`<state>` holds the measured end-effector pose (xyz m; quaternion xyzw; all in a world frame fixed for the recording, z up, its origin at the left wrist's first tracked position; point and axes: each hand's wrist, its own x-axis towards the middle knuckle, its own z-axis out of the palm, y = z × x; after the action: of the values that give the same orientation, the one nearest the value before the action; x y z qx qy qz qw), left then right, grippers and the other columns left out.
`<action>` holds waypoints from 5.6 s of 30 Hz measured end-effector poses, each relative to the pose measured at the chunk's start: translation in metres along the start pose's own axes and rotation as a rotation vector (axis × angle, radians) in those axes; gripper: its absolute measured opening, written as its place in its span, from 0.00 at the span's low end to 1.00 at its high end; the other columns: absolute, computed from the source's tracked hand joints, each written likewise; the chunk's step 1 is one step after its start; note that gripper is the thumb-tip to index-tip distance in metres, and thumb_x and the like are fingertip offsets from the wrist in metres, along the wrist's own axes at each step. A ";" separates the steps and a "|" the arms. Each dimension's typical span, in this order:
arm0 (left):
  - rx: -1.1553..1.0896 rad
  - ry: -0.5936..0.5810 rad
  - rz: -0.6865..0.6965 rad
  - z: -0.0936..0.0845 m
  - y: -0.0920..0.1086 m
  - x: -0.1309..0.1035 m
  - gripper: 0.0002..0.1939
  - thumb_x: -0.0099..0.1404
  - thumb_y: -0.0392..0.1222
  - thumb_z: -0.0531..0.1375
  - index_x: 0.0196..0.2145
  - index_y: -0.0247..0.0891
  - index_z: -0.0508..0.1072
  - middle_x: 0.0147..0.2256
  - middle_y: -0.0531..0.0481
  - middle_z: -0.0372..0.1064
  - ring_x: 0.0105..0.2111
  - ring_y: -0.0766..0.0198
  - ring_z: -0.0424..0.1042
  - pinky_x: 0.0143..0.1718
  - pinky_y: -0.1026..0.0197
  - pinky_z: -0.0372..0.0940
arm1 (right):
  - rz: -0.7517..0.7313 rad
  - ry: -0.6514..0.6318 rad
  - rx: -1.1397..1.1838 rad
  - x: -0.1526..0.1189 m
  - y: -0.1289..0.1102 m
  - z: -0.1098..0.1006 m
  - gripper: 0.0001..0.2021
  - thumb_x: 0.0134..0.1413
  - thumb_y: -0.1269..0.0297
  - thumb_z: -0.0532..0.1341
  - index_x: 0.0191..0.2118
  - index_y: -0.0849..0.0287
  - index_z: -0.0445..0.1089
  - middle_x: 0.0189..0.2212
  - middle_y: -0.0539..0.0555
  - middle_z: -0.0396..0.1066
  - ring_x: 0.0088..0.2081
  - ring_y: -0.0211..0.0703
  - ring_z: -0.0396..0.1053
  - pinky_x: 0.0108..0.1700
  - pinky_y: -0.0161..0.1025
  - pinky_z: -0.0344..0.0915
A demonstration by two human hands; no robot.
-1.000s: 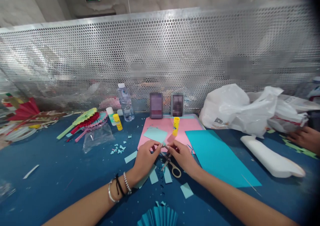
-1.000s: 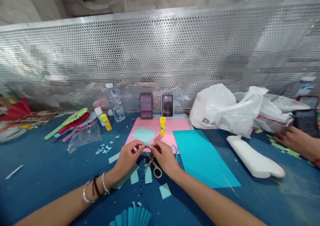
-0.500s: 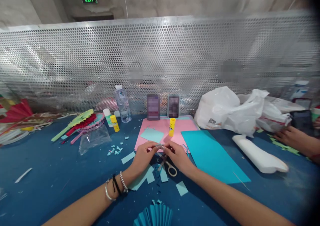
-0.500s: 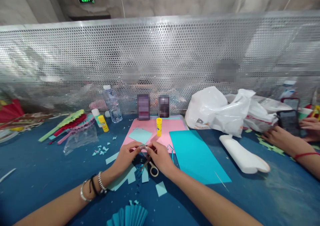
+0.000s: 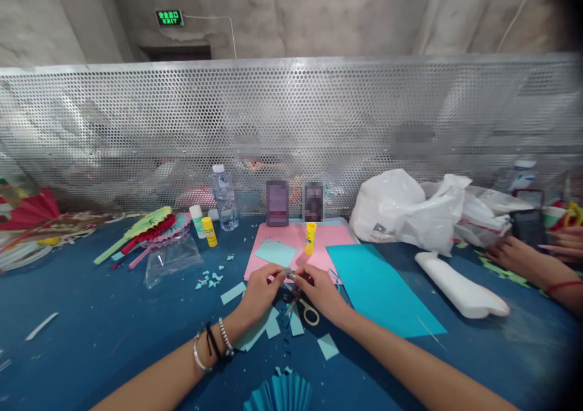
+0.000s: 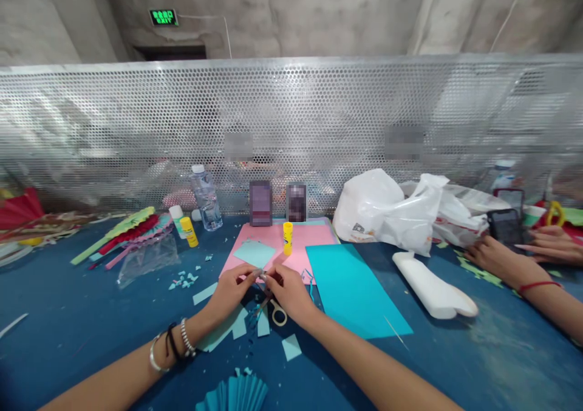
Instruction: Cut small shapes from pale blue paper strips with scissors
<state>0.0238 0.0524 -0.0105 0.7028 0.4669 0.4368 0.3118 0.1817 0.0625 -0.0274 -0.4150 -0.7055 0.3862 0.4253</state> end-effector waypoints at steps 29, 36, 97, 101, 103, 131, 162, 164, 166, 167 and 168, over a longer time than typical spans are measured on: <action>0.046 0.004 -0.035 -0.001 -0.002 0.000 0.19 0.60 0.52 0.51 0.33 0.35 0.74 0.29 0.48 0.71 0.29 0.62 0.68 0.31 0.63 0.61 | -0.027 0.024 -0.104 -0.002 0.001 -0.001 0.09 0.52 0.62 0.54 0.28 0.61 0.66 0.22 0.49 0.66 0.24 0.36 0.63 0.25 0.32 0.57; 0.059 -0.004 -0.017 -0.001 -0.002 -0.001 0.19 0.60 0.51 0.51 0.34 0.34 0.74 0.29 0.48 0.71 0.29 0.61 0.68 0.31 0.63 0.61 | -0.036 0.026 -0.108 -0.002 0.001 -0.001 0.09 0.52 0.62 0.54 0.26 0.60 0.64 0.20 0.48 0.65 0.24 0.36 0.63 0.25 0.32 0.57; 0.040 -0.427 0.041 -0.012 -0.005 0.000 0.16 0.56 0.49 0.58 0.28 0.31 0.74 0.26 0.49 0.69 0.25 0.68 0.64 0.26 0.68 0.57 | -0.331 -0.355 -0.410 -0.014 -0.011 -0.032 0.05 0.52 0.64 0.57 0.31 0.59 0.62 0.29 0.50 0.63 0.35 0.38 0.59 0.36 0.34 0.57; 0.045 -0.424 0.063 -0.012 -0.004 0.000 0.14 0.56 0.47 0.58 0.29 0.32 0.75 0.27 0.48 0.69 0.28 0.67 0.65 0.29 0.67 0.58 | -0.374 -0.358 -0.470 -0.017 -0.016 -0.030 0.08 0.57 0.62 0.52 0.31 0.60 0.61 0.29 0.51 0.63 0.35 0.40 0.59 0.37 0.36 0.56; 0.050 -0.414 0.070 -0.012 -0.005 0.000 0.13 0.56 0.46 0.58 0.28 0.32 0.75 0.27 0.48 0.69 0.28 0.66 0.65 0.30 0.66 0.58 | -0.390 -0.358 -0.499 -0.018 -0.018 -0.029 0.09 0.57 0.61 0.51 0.31 0.60 0.61 0.29 0.52 0.63 0.35 0.40 0.58 0.37 0.37 0.56; -0.063 -0.381 -0.028 -0.007 -0.013 0.000 0.13 0.56 0.46 0.59 0.27 0.30 0.72 0.22 0.51 0.66 0.22 0.70 0.61 0.25 0.68 0.56 | -0.460 -0.236 -0.753 -0.018 -0.019 -0.017 0.09 0.57 0.60 0.52 0.31 0.61 0.62 0.30 0.54 0.63 0.33 0.42 0.58 0.34 0.38 0.54; 0.157 -0.305 0.117 -0.009 0.006 -0.005 0.17 0.63 0.49 0.50 0.28 0.33 0.71 0.25 0.51 0.68 0.27 0.66 0.63 0.28 0.66 0.56 | -0.222 -0.210 -0.342 -0.010 -0.006 -0.022 0.11 0.54 0.59 0.55 0.26 0.61 0.64 0.23 0.48 0.61 0.26 0.35 0.58 0.28 0.32 0.53; 0.170 -0.296 0.123 -0.009 0.008 -0.005 0.18 0.63 0.49 0.49 0.29 0.33 0.71 0.26 0.51 0.68 0.27 0.66 0.64 0.29 0.66 0.57 | -0.197 -0.222 -0.310 -0.010 -0.004 -0.022 0.12 0.54 0.59 0.54 0.26 0.62 0.64 0.22 0.48 0.60 0.25 0.34 0.57 0.26 0.31 0.52; 0.179 -0.291 0.129 -0.009 0.008 -0.006 0.19 0.64 0.49 0.47 0.29 0.33 0.71 0.26 0.50 0.69 0.27 0.65 0.65 0.29 0.66 0.57 | -0.178 -0.241 -0.282 -0.009 -0.002 -0.022 0.12 0.55 0.59 0.53 0.27 0.62 0.65 0.22 0.48 0.60 0.25 0.34 0.57 0.25 0.30 0.52; 0.182 -0.291 0.133 -0.009 0.008 -0.006 0.19 0.64 0.49 0.47 0.29 0.33 0.71 0.26 0.50 0.69 0.28 0.66 0.65 0.29 0.66 0.57 | -0.172 -0.250 -0.270 -0.009 -0.002 -0.022 0.12 0.55 0.59 0.53 0.27 0.62 0.65 0.22 0.48 0.61 0.25 0.34 0.57 0.26 0.30 0.53; 0.186 -0.293 0.139 -0.009 0.008 -0.006 0.19 0.65 0.49 0.47 0.29 0.34 0.71 0.26 0.51 0.69 0.27 0.66 0.65 0.29 0.66 0.57 | -0.168 -0.258 -0.260 -0.008 -0.002 -0.022 0.12 0.55 0.59 0.53 0.28 0.62 0.65 0.22 0.48 0.61 0.25 0.34 0.58 0.26 0.31 0.53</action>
<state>0.0177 0.0445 -0.0020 0.8152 0.4053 0.3052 0.2794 0.2043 0.0585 -0.0208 -0.3533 -0.8301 0.3051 0.3049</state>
